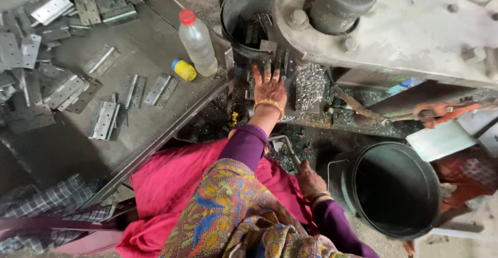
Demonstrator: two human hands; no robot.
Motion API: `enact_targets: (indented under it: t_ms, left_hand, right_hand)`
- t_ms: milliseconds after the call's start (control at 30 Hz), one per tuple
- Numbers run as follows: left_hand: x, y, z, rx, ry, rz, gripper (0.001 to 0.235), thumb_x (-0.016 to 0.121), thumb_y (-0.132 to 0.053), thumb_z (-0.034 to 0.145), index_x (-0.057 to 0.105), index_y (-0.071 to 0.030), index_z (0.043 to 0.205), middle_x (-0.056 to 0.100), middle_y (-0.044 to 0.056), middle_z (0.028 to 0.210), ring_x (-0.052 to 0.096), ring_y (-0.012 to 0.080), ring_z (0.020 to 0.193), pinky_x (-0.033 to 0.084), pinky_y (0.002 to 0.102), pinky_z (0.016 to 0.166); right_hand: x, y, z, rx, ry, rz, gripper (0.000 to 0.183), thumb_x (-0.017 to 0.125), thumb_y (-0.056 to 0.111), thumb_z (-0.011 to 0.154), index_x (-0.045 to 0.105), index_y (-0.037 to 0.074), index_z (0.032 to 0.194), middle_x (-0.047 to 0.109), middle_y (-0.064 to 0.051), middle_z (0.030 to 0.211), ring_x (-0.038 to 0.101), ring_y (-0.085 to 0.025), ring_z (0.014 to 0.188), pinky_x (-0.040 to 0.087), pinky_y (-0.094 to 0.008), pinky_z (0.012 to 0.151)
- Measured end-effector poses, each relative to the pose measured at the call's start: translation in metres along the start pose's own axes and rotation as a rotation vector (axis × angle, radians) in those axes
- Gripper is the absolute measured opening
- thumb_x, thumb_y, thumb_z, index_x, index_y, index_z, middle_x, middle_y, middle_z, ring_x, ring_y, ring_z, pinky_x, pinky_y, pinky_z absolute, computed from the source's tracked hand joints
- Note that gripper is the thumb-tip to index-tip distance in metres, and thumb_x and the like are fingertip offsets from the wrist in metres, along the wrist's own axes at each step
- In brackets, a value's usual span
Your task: The person repeatedly places metal hinge components into a press machine, activates the press by hand, and then removes the processed hinges, placing them into a metal tray.
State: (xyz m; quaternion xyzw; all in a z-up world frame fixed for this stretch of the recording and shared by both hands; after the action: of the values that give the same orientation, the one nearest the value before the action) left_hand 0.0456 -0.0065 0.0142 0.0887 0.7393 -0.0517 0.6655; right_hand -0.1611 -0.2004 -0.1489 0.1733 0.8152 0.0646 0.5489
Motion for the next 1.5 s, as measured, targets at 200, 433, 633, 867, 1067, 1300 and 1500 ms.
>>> enact_targets:
  t_ms: [200,433,633,867,1067,1300,1500]
  left_hand:
    - [0.034,0.008,-0.074,0.201,-0.287,-0.020,0.035,0.048,-0.034,0.104,0.063,-0.015,0.129,0.050,0.003,0.159,0.030,0.0253,0.156,0.009,0.060,0.127]
    - [-0.004,-0.016,-0.047,0.244,-0.770,-0.139,0.033,0.062,-0.022,0.087,0.073,-0.015,0.118,0.070,0.007,0.120,0.061,0.0226,0.116,0.036,0.053,0.109]
    - [-0.025,-0.043,-0.029,-0.176,0.064,-0.207,0.028,0.065,-0.026,0.100,0.072,-0.007,0.119,0.072,0.015,0.120,0.060,0.0236,0.099,0.044,0.044,0.093]
    - [0.007,0.007,-0.077,0.093,-0.076,-0.141,0.037,0.062,-0.023,0.092,0.068,-0.011,0.126,0.040,0.008,0.157,0.028,0.0319,0.149,0.012,0.063,0.117]
    - [0.004,-0.015,-0.036,0.009,0.037,0.102,0.043,0.042,-0.021,0.101,0.062,-0.010,0.137,0.029,0.007,0.166,0.016,0.0297,0.156,-0.001,0.063,0.122]
    - [0.033,-0.008,-0.052,-0.028,-0.132,-0.097,0.044,0.039,-0.020,0.105,0.063,-0.011,0.140,0.039,0.003,0.164,0.023,0.0279,0.155,-0.002,0.062,0.128]
    - [0.026,-0.003,-0.052,0.024,-0.152,-0.021,0.044,0.038,-0.022,0.100,0.064,-0.012,0.135,0.044,0.002,0.160,0.019,0.0299,0.156,-0.002,0.064,0.121]
  right_hand:
    - [-0.103,0.042,-0.030,-0.059,-0.119,-0.081,0.050,0.058,0.042,0.095,0.049,0.017,0.137,0.073,-0.018,0.106,0.072,-0.041,0.092,0.057,-0.052,0.078]
    - [-0.119,0.067,-0.037,-0.071,-0.111,-0.137,0.047,0.060,0.040,0.094,0.052,0.019,0.135,0.074,-0.017,0.104,0.072,-0.041,0.094,0.056,-0.052,0.080]
    - [-0.112,0.062,-0.038,-0.077,-0.128,-0.070,0.048,0.062,0.039,0.092,0.052,0.019,0.134,0.074,-0.019,0.103,0.071,-0.042,0.095,0.055,-0.054,0.080]
    - [-0.116,0.064,-0.028,-0.046,-0.017,-0.165,0.045,0.059,0.034,0.095,0.051,0.017,0.135,0.075,-0.019,0.101,0.073,-0.042,0.090,0.058,-0.053,0.077]
    - [-0.083,0.027,-0.007,-0.103,-0.119,-0.187,0.047,0.061,0.040,0.094,0.053,0.014,0.133,0.074,-0.019,0.098,0.072,-0.042,0.087,0.057,-0.053,0.073]
    - [0.000,-0.010,-0.008,-0.064,-0.144,-0.020,0.048,0.059,0.045,0.097,0.053,0.012,0.132,0.073,-0.018,0.096,0.071,-0.042,0.086,0.055,-0.054,0.071]
    - [-0.028,0.001,0.007,-0.069,-0.066,-0.034,0.042,0.059,0.044,0.097,0.054,0.015,0.127,0.073,-0.020,0.095,0.070,-0.045,0.088,0.054,-0.056,0.072]
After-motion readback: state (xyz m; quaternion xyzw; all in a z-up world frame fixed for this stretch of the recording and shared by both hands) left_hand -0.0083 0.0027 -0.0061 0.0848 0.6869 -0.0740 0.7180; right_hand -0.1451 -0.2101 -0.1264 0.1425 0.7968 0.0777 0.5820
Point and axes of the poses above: each hand's wrist, its own z-axis towards the middle knuckle, its own x-axis out of the palm, y = z × x, the point moved 1 cm from there along z, towards the middle knuckle
